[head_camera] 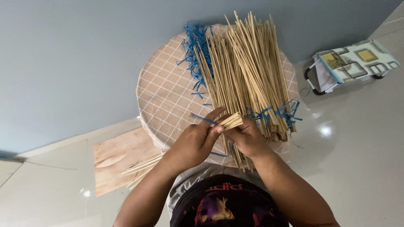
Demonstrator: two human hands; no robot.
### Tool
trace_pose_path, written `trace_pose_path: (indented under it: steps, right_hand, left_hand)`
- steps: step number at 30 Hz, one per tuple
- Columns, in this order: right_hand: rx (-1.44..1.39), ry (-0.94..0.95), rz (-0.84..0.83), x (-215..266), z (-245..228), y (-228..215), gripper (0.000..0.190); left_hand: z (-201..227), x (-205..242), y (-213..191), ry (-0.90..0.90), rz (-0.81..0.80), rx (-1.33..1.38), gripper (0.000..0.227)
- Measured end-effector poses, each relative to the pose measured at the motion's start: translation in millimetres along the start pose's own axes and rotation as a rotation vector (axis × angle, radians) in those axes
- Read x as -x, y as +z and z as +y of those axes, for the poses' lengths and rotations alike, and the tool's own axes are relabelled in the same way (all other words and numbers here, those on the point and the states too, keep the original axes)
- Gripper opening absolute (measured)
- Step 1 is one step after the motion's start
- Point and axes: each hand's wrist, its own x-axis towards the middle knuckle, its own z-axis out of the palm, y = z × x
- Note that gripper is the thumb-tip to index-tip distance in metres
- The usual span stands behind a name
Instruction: Gathering bamboo sticks into bundles and securing them with blue plastic ties.
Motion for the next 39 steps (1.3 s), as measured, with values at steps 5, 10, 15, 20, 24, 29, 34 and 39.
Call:
trace_pose_path:
  steps: [5,10,15,20,24,29,34,39]
  right_hand:
    - [0.014,0.028,0.038,8,-8,10,0.013]
    - [0.461,0.003,0.064,28,-55,27,0.019]
    - [1.574,-0.344,-0.514,43,-107,12,0.027]
    - [1.736,-0.478,-0.801,-13,-165,-8,0.025]
    - [1.007,-0.376,-0.792,-62,-139,0,0.012]
    - [0.301,0.081,-0.386,5,-25,23,0.022]
    - [1.003,-0.162,-0.368,32,-45,29,0.024]
    - [1.521,-0.329,-0.895,9,-110,-3,0.015]
  left_hand:
    - [0,2,2,0.025,0.109,-0.125,0.046]
    - [-17,2,-3,-0.028,0.257,-0.450,0.044]
    - [-39,4,19,0.132,0.260,-0.886,0.041]
    - [-28,13,47,0.444,0.092,-0.659,0.017]
    - [-13,33,44,0.646,0.231,-0.623,0.025]
    - [-48,32,24,0.447,0.496,-0.827,0.025]
    - [-62,28,30,0.216,0.464,-0.830,0.019]
    - [-65,35,65,0.426,0.250,-0.706,0.014]
